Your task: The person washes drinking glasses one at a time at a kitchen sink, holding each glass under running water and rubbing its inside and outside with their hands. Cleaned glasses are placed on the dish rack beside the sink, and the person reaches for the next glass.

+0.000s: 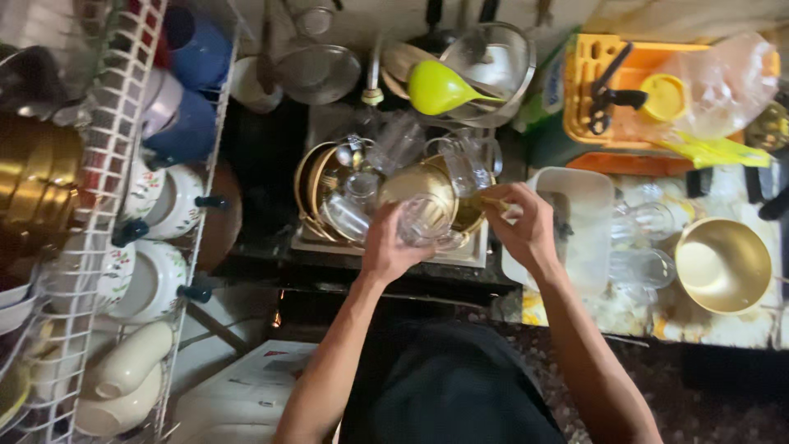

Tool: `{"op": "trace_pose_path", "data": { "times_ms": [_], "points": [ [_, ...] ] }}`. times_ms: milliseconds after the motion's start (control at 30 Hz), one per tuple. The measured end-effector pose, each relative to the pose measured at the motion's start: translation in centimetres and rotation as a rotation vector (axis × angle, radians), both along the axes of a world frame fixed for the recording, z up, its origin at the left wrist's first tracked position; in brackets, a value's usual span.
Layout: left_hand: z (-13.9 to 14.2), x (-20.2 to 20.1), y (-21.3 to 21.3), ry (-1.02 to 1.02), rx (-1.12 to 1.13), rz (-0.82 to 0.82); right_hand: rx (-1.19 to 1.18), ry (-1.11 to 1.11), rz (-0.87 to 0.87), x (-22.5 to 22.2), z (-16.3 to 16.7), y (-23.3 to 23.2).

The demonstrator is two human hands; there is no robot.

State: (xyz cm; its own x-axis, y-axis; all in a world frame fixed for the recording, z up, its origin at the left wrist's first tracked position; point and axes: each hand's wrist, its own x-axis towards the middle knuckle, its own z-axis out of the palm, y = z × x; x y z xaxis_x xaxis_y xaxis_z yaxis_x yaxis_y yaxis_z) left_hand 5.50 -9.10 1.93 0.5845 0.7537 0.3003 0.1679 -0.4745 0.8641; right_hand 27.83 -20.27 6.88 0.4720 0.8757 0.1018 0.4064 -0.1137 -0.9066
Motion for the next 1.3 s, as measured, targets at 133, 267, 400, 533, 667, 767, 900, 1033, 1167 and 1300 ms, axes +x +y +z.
{"op": "trace_pose_path", "data": {
  "times_ms": [133, 267, 400, 533, 667, 767, 900, 1033, 1167, 1300],
  "points": [
    [1.4, 4.5, -1.5, 0.169, -0.026, -0.067, -0.076, -0.285, -0.193, 3.0, -1.9, -3.2],
    [2.6, 7.5, -3.3, 0.124, -0.048, -0.152, -0.184, -0.329, -0.280, 5.0, -5.0, -6.0],
    [2.8, 8.9, -4.6, 0.036, -0.085, -0.185, -0.220, -0.353, -0.261, 5.8, -7.0, -7.8],
    [2.3, 8.9, -5.2, -0.003, -0.071, -0.176, -0.222, -0.376, -0.223, 5.5, -7.1, -8.1],
    [2.0, 7.9, -5.2, -0.015, -0.067, -0.126, -0.197, -0.310, -0.170, 4.5, -5.7, -7.1],
    [2.3, 6.7, -5.0, -0.024, -0.096, -0.080, -0.152, -0.299, -0.123, 3.0, -4.6, -5.3],
    [2.5, 4.6, -3.9, 0.023, -0.067, 0.019, -0.031, -0.178, 0.020, -0.1, -4.0, -2.2],
    [1.5, 2.0, -2.4, 0.068, -0.086, 0.163, -0.009, -0.151, 0.102, -3.1, -4.1, 1.3],
    [-1.2, -0.1, 0.2, 0.091, 0.007, 0.305, 0.079, -0.011, 0.288, -5.2, -4.1, 3.8],
    [-4.4, -2.2, 3.5, 0.081, 0.121, 0.383, -0.210, 0.204, 0.288, -6.4, -4.5, 7.1]
  ]
}}
